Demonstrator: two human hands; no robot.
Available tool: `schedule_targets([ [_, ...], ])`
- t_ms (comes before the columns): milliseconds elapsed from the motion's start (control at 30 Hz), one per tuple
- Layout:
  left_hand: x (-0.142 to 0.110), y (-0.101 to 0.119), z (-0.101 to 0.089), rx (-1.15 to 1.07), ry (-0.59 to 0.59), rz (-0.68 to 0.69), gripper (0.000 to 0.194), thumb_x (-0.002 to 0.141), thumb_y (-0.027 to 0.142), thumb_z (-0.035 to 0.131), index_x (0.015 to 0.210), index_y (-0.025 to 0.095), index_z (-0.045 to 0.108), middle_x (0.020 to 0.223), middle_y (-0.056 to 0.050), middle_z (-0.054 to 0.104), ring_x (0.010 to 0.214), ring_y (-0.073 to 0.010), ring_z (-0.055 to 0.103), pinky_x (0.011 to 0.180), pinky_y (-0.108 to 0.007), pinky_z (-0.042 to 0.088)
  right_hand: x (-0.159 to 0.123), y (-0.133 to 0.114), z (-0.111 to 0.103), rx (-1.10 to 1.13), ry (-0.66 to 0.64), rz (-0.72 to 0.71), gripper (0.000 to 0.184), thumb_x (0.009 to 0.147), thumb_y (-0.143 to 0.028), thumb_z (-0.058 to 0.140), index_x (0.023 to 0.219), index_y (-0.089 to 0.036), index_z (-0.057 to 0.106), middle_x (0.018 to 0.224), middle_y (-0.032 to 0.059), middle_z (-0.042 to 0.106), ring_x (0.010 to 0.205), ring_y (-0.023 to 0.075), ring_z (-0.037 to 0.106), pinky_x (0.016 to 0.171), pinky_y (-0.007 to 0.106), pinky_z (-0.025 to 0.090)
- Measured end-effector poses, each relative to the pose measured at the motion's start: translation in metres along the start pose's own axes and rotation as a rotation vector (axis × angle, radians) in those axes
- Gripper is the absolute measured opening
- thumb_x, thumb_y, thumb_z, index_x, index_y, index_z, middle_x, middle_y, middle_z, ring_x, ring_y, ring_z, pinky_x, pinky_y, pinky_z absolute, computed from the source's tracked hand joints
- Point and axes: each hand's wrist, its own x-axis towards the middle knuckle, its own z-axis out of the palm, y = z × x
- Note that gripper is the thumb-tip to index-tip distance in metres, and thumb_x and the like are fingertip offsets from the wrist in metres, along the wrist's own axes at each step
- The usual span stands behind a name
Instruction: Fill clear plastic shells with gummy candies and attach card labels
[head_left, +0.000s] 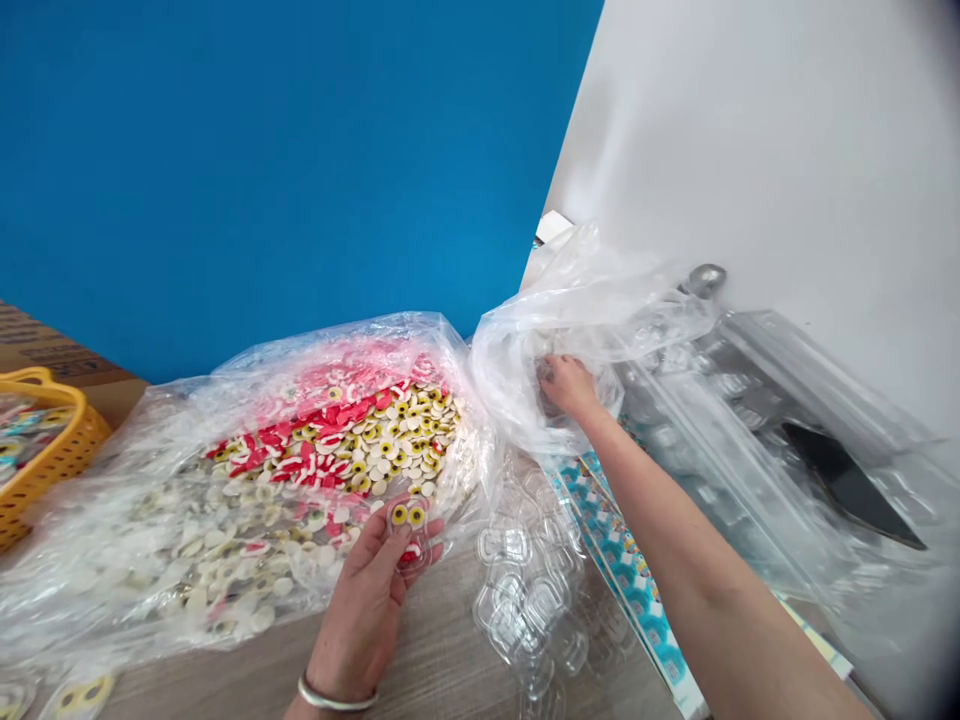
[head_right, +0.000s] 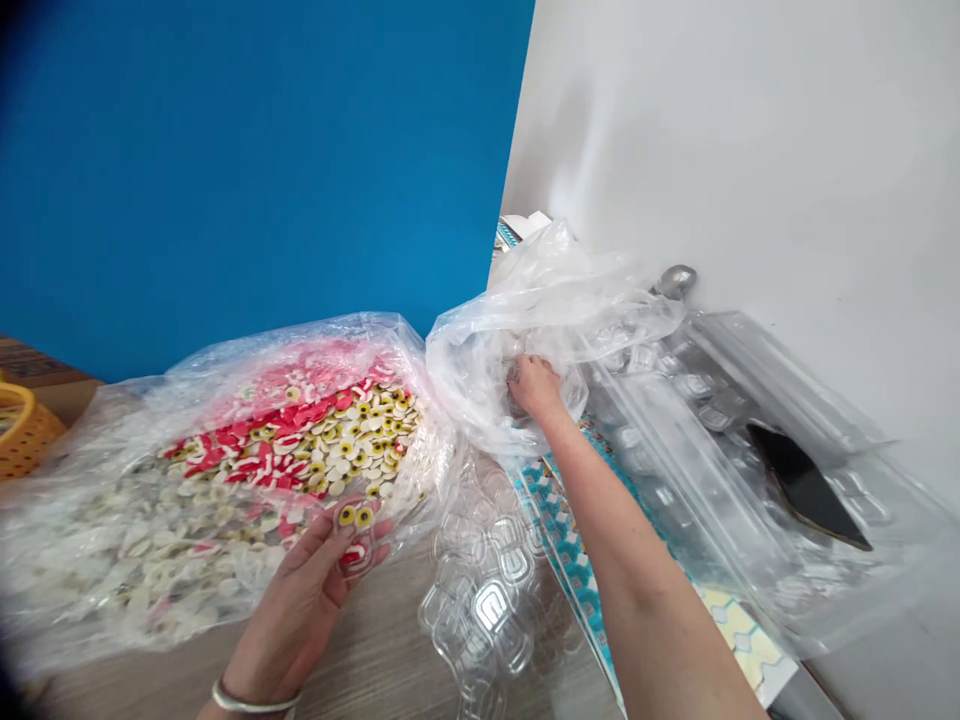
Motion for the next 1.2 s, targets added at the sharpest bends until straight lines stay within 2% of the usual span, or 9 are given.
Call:
schedule_targets([
  [300,-0.001,0.004,0.002,-0.023,-0.006,-0.01,0.041,0.072,0.032,0.08,0.109,0.02,0.066,0.111,-0.006,0.069,0.103,-0.0264,0.069,0.08,-0.033,0.059,-0.026,0.008,-0.014,0.233,0.15,0.049,0.043,0.085,-0.025,0.058,0.126,-0.014,0.058,0.125,0.0157,0.062,0.117,0.0279,0.056,0.101,0.04,0.042],
  [433,-0.005,0.003,0.003,-0.046,0.003,-0.014,0.04,0.073,0.03,0.078,0.11,0.021,0.065,0.115,-0.007,0.069,0.101,-0.026,0.07,0.079,-0.033,0.059,-0.059,-0.008,-0.035,0.422,0.212,0.091,0.034,0.092,-0.028,0.04,0.114,-0.014,0.061,0.109,0.0136,0.068,0.099,0.0239,0.066,0.084,0.039,0.054],
  [500,-0.007,0.003,0.004,-0.064,0.005,-0.018,0.038,0.073,0.028,0.078,0.108,0.02,0.065,0.114,-0.008,0.069,0.097,-0.0257,0.071,0.076,-0.034,0.059,-0.089,-0.026,-0.049,0.597,0.159,0.06,0.034,0.095,-0.031,0.035,0.113,-0.017,0.06,0.105,0.0098,0.068,0.093,0.0211,0.068,0.071,0.034,0.057],
  [567,-0.009,0.004,0.005,-0.079,-0.03,-0.044,0.036,0.077,0.031,0.074,0.109,0.02,0.065,0.114,-0.01,0.069,0.094,-0.0262,0.071,0.073,-0.036,0.06,-0.124,-0.048,-0.066,0.918,-0.058,-0.052,0.027,0.093,-0.033,0.044,0.11,-0.021,0.061,0.103,0.0069,0.067,0.091,0.02,0.068,0.067,0.032,0.058],
  [700,-0.014,0.006,0.002,-0.082,-0.162,-0.14,0.044,0.086,0.052,0.06,0.113,0.017,0.064,0.113,-0.015,0.069,0.088,-0.0265,0.071,0.065,-0.036,0.059,-0.178,-0.093,-0.092,1.015,-0.779,-0.284,0.019,0.091,-0.023,0.05,0.108,-0.023,0.059,0.083,-0.001,0.065,0.065,0.0117,0.063,0.055,0.024,0.052],
  [800,-0.021,0.006,-0.002,-0.092,-0.273,-0.207,0.06,0.084,0.066,0.053,0.114,0.015,0.064,0.108,-0.017,0.07,0.086,-0.0267,0.071,0.062,-0.034,0.057,-0.195,-0.122,-0.089,1.0,-0.99,-0.316,0.021,0.087,-0.016,0.052,0.105,-0.024,0.058,0.07,-0.0054,0.062,0.059,0.0108,0.06,0.05,0.02,0.044],
  [967,-0.037,0.005,-0.013,-0.036,-0.428,-0.189,0.055,0.083,0.061,0.059,0.113,0.016,0.069,0.106,-0.016,0.071,0.088,-0.0262,0.069,0.067,-0.034,0.056,-0.202,-0.143,-0.065,0.824,-0.737,-0.514,0.021,0.082,-0.011,0.058,0.097,-0.023,0.067,0.072,-0.0047,0.062,0.063,0.011,0.056,0.058,0.022,0.043],
  [1100,-0.044,0.004,-0.024,0.07,-0.432,-0.106,0.049,0.071,0.033,0.081,0.117,0.022,0.069,0.112,-0.012,0.069,0.09,-0.0217,0.066,0.072,-0.031,0.054,-0.211,-0.148,-0.053,0.754,-0.551,-0.445,0.022,0.082,-0.015,0.063,0.103,-0.022,0.065,0.07,-0.0047,0.059,0.062,0.0119,0.055,0.054,0.022,0.04],
  [1200,-0.047,0.002,-0.031,0.08,-0.426,-0.043,0.049,0.071,0.03,0.081,0.117,0.022,0.069,0.111,-0.011,0.07,0.091,-0.022,0.066,0.075,-0.032,0.053,-0.219,-0.156,-0.049,0.735,-0.484,-0.409,0.02,0.081,-0.014,0.065,0.099,-0.022,0.065,0.08,-0.0015,0.063,0.068,0.0133,0.059,0.059,0.024,0.044],
])
